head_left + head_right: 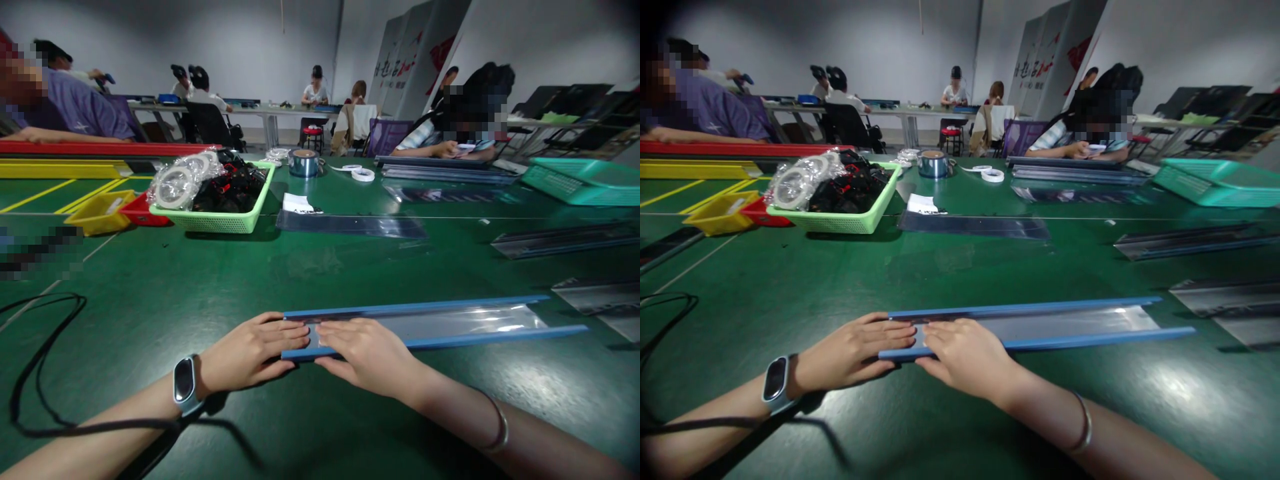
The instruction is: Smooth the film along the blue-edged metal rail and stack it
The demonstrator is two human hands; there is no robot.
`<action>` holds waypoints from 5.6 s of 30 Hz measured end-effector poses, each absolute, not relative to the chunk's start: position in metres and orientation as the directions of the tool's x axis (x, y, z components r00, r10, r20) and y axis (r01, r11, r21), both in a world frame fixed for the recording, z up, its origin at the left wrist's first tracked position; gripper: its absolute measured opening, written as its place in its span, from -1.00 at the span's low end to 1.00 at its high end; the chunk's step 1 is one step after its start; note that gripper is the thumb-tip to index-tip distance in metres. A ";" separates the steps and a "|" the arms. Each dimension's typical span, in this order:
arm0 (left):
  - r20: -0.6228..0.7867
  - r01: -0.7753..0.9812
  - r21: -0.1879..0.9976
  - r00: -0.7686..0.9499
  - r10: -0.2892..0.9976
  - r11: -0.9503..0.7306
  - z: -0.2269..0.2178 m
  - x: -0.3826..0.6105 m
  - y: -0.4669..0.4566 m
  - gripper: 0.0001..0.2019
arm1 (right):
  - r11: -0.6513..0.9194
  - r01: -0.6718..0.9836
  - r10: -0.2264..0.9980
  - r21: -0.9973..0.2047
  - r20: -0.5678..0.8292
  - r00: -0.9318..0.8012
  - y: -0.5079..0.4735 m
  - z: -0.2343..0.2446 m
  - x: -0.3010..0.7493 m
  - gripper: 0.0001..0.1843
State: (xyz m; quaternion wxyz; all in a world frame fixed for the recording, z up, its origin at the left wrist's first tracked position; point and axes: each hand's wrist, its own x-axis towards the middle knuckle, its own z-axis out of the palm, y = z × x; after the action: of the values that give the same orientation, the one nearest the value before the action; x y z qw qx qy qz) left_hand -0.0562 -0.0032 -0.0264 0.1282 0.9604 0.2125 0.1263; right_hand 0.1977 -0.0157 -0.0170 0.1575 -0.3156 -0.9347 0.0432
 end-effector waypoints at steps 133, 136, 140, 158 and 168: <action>0.448 0.637 0.129 0.646 0.618 -0.760 -0.024 -0.026 -0.035 -0.82 | 0.675 0.738 0.682 -0.005 0.388 -0.621 -0.028 -0.026 0.187 -0.57; 0.444 0.641 0.123 0.647 0.620 -0.758 -0.025 -0.027 -0.035 -0.82 | 0.649 0.759 0.691 -0.045 0.453 -0.564 -0.035 -0.029 0.188 -0.61; 0.431 0.646 0.111 0.654 0.622 -0.755 -0.025 -0.027 -0.035 -0.81 | 0.597 0.798 0.732 -0.080 0.459 -0.503 -0.042 -0.034 0.187 -0.64; 0.413 0.652 0.149 0.642 0.646 -0.743 -0.022 -0.025 -0.038 -0.79 | 0.579 0.813 0.773 -0.062 0.358 -0.523 -0.041 -0.030 0.183 -0.51; 0.357 0.669 0.202 0.630 0.690 -0.715 -0.019 -0.025 -0.039 -0.75 | 0.609 0.789 0.760 -0.083 0.347 -0.550 -0.038 -0.025 0.183 -0.51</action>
State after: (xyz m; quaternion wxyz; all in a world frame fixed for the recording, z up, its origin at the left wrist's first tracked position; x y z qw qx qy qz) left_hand -0.0247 -0.0394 -0.0189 0.0250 0.9024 0.3765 0.2080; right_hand 0.1833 -0.0377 -0.0254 0.1765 -0.4402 -0.8794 -0.0414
